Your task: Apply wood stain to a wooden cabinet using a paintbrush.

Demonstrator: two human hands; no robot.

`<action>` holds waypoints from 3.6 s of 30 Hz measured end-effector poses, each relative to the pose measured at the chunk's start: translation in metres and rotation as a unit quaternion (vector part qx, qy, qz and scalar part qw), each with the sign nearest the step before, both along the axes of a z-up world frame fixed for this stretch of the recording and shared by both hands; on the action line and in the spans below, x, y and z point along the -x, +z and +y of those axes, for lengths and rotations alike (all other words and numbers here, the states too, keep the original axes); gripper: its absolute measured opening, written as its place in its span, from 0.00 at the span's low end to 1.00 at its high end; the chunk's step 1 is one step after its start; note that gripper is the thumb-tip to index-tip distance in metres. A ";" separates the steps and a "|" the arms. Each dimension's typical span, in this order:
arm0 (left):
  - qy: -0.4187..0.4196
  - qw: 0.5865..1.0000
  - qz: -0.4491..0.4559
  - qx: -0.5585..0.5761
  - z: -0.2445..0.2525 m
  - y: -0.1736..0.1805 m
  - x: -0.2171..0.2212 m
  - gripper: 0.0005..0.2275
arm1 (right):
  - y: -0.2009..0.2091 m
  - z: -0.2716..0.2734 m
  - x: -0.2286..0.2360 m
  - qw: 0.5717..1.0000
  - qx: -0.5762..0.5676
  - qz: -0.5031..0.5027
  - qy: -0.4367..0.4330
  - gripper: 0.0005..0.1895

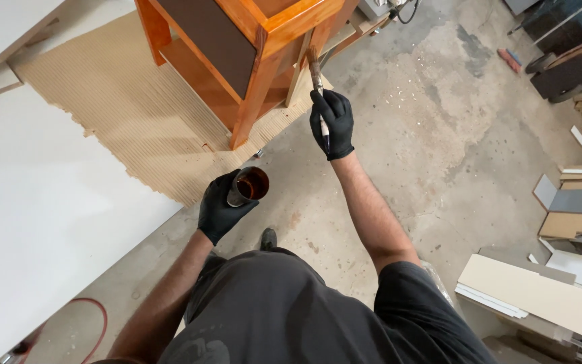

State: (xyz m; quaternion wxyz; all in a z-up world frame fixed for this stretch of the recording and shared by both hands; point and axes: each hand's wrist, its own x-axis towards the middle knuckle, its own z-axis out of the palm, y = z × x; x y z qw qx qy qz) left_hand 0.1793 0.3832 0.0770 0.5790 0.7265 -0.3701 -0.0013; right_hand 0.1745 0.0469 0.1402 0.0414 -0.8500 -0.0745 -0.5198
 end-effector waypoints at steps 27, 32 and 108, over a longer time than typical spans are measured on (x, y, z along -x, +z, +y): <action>-0.009 0.999 -0.012 -0.047 0.012 0.054 0.000 0.31 | 0.031 0.018 -0.015 0.994 0.085 0.008 -0.074 0.19; -0.010 1.000 0.001 -0.029 0.012 0.057 -0.002 0.31 | 0.043 0.020 -0.020 0.994 0.082 -0.012 -0.066 0.19; 0.017 0.998 -0.066 -0.016 0.010 -0.022 -0.002 0.33 | -0.025 0.010 -0.026 0.995 0.059 0.022 -0.075 0.17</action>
